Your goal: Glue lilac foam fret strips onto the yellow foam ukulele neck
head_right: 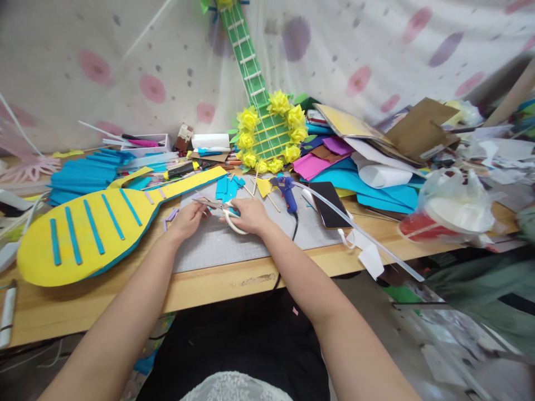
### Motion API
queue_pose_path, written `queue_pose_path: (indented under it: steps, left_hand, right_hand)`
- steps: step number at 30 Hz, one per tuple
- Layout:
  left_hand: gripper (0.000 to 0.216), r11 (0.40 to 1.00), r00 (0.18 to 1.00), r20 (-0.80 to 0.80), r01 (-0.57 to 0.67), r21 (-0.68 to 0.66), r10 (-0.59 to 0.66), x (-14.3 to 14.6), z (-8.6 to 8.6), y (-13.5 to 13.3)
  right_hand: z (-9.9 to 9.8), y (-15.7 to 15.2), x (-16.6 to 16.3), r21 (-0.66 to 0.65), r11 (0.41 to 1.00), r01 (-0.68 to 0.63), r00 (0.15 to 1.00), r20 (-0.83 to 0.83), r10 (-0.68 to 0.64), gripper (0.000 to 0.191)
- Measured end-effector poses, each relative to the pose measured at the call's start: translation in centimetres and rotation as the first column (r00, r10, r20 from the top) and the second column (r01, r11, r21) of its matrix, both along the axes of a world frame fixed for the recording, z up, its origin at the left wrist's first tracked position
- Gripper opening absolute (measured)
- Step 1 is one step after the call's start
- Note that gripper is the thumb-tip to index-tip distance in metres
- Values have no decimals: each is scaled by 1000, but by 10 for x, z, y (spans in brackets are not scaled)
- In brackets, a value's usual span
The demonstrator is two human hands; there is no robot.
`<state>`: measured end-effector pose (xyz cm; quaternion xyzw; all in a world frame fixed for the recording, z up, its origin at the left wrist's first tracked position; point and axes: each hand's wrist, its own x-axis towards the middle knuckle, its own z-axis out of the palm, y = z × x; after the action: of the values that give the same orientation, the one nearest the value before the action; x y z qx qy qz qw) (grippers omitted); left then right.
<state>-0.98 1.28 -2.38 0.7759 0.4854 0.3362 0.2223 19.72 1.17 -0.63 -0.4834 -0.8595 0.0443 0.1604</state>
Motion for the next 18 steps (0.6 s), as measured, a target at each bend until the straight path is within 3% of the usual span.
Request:
queue_pose_path:
  steps: [7, 12, 18]
  left_hand:
    - [31, 999, 999, -37, 1, -32, -2, -1, 5, -3]
    - [31, 997, 999, 27, 42, -62, -41, 0, 6, -6]
    - [15, 994, 953, 303, 55, -91, -25, 5, 7, -5]
  right_hand:
    - [-3, -1, -2, 11, 1000, 9, 1000, 12, -9, 49]
    - [-3, -3, -2, -24, 993, 112, 992, 64, -110, 55]
    - [-3, -2, 1, -31, 987, 158, 987, 0, -158, 52]
